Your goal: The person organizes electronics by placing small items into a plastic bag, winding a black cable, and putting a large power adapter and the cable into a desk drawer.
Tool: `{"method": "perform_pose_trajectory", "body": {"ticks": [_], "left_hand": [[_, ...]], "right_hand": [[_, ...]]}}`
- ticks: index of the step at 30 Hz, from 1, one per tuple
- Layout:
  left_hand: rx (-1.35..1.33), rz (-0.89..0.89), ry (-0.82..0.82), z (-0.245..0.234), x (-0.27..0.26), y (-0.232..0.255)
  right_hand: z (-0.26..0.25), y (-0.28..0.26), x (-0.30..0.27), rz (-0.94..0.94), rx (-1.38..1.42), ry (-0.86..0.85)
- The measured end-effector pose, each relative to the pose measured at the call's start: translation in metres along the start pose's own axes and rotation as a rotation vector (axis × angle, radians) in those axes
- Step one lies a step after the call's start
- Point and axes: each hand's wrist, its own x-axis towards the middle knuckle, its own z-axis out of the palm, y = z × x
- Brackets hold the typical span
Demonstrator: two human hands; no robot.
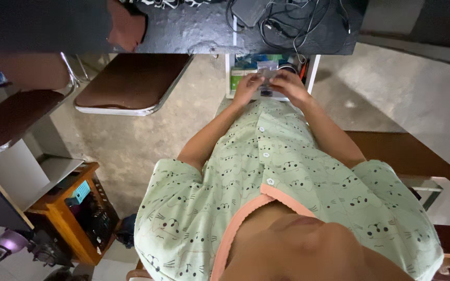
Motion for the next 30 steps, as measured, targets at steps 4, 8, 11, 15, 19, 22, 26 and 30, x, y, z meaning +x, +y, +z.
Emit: {"method": "perform_pose_trajectory", "body": {"ticks": [4,8,11,15,19,22,26,30], "left_hand": [[0.060,-0.109,0.052,-0.001,-0.009,0.016],[0.192,0.071,0.232,-0.005,-0.019,0.028],[0.288,0.152,0.307,-0.012,-0.030,0.028],[0.317,0.261,0.409,-0.020,-0.038,0.015],[0.297,0.192,0.467,-0.027,-0.040,-0.001],[0.248,0.199,0.526,-0.026,-0.045,-0.011],[0.206,0.176,0.542,-0.026,-0.051,-0.017],[0.194,0.165,0.552,-0.025,-0.051,-0.018]], "right_hand": [[-0.021,0.011,0.013,-0.010,-0.043,0.289],[-0.027,0.010,0.037,-0.210,-0.055,0.306],[-0.014,0.014,0.048,-0.240,-0.196,0.298],[0.031,0.010,0.074,-0.406,-0.333,0.270],[0.064,0.001,0.092,-0.379,-0.536,0.205],[0.088,-0.011,0.104,-0.402,-0.703,0.248],[0.096,-0.013,0.103,-0.361,-0.767,0.263],[0.092,-0.006,0.102,-0.657,-1.172,0.412]]}}
